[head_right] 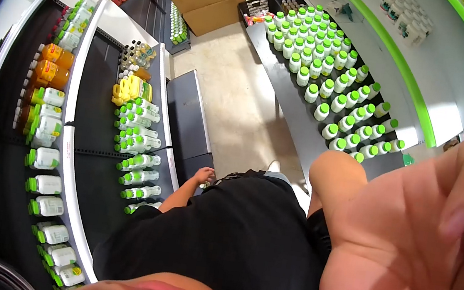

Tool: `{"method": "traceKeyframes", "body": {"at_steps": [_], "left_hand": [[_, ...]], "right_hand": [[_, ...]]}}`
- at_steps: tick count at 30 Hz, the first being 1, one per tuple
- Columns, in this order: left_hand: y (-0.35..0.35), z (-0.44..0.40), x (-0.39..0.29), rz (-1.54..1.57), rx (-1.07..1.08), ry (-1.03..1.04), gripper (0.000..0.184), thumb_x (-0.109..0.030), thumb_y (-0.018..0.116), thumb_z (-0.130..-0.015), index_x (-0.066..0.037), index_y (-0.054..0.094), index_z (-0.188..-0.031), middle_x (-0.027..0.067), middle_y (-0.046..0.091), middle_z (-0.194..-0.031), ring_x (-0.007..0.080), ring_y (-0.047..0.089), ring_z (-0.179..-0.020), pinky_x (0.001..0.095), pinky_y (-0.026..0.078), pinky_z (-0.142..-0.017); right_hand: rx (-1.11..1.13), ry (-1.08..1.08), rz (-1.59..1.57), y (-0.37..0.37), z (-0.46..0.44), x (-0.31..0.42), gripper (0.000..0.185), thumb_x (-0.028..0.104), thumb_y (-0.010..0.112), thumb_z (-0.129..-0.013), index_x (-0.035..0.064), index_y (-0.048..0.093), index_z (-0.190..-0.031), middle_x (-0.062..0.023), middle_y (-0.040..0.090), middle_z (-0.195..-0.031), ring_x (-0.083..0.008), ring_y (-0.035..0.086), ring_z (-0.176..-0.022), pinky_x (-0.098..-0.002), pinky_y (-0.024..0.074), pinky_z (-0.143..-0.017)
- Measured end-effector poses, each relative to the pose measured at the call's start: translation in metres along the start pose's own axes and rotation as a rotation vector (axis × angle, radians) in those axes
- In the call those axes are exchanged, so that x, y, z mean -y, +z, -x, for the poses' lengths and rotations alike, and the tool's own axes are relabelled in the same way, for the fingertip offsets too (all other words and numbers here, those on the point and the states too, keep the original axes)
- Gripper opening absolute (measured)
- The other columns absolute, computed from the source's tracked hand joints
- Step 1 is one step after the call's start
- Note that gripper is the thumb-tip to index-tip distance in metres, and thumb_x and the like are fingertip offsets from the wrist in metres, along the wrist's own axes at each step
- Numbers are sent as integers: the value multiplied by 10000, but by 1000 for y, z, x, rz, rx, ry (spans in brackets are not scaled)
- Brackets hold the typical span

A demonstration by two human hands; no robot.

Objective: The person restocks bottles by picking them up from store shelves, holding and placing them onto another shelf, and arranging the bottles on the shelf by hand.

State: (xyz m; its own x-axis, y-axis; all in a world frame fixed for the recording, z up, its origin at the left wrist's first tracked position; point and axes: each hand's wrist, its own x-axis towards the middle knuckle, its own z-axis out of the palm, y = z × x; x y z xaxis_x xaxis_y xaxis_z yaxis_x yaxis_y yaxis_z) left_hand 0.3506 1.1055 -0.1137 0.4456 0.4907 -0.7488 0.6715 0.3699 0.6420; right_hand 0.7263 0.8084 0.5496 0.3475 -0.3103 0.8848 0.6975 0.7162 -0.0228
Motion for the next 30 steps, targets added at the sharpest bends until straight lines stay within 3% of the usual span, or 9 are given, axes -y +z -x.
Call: {"method": "traceKeyframes", "body": {"at_steps": [6,7,10,11,14,16,22,26,30], "left_hand": [[-35,-20,-20,53,-99,-125,250,-198,592,-934,-40,636,-1123,96,672,-962,183,651,-843,324,540,-608],[-34,-28,-18,127,-88,-106,270,-225,608,-923,-50,638,-1126,69,677,-882,173,647,-723,328,516,-566],[-37,-52,-23,0,8,-116,254,-238,612,-911,-73,654,-1099,55,674,-835,170,622,-618,337,490,-521],[-39,-59,-29,-101,67,24,227,-259,593,-912,-110,670,-1063,33,644,-785,167,578,-552,354,457,-482],[-49,-86,-75,-247,-1,-91,230,-308,580,-916,-144,680,-1042,12,601,-745,155,539,-543,360,419,-456],[-66,-118,-103,-267,29,-91,267,-362,573,-924,-162,673,-1069,6,582,-758,149,522,-574,368,414,-462],[-126,-215,-220,-289,140,-158,259,-191,592,-925,-20,631,-1115,64,643,-897,179,599,-694,327,508,-598],[-166,-285,-288,-135,153,-126,310,-192,584,-928,-2,603,-1172,103,660,-940,196,632,-818,338,539,-624],[-185,-342,-345,-273,217,-61,316,-198,584,-927,-14,607,-1183,140,658,-1033,203,638,-886,336,552,-652]], "right_hand": [[-2,17,4,7,9,-67,396,701,675,-634,363,687,-840,153,642,-1004,-86,462,-1080,-339,299,-863],[-1,20,15,10,11,-76,400,714,680,-631,372,687,-839,163,641,-1005,-81,458,-1084,-335,297,-860],[5,18,61,17,19,-103,412,752,695,-623,398,687,-834,190,638,-1007,-64,445,-1094,-323,289,-851],[12,18,79,21,23,-110,416,764,700,-620,407,687,-833,200,638,-1008,-59,441,-1097,-319,287,-849],[14,4,170,43,32,-140,422,792,705,-619,426,684,-829,225,633,-1006,-36,427,-1105,-306,279,-837],[-24,-29,289,67,40,-169,412,787,702,-630,427,679,-826,234,629,-998,-14,419,-1103,-300,277,-829],[4,-63,314,118,56,-242,381,757,720,-644,416,659,-803,249,624,-918,27,410,-1070,-291,272,-817],[17,-85,371,146,68,-290,370,750,724,-643,416,646,-781,260,619,-895,31,406,-1065,-293,272,-810],[36,-81,473,164,79,-335,367,752,718,-645,414,637,-761,269,618,-898,21,403,-1073,-298,274,-807]]}}
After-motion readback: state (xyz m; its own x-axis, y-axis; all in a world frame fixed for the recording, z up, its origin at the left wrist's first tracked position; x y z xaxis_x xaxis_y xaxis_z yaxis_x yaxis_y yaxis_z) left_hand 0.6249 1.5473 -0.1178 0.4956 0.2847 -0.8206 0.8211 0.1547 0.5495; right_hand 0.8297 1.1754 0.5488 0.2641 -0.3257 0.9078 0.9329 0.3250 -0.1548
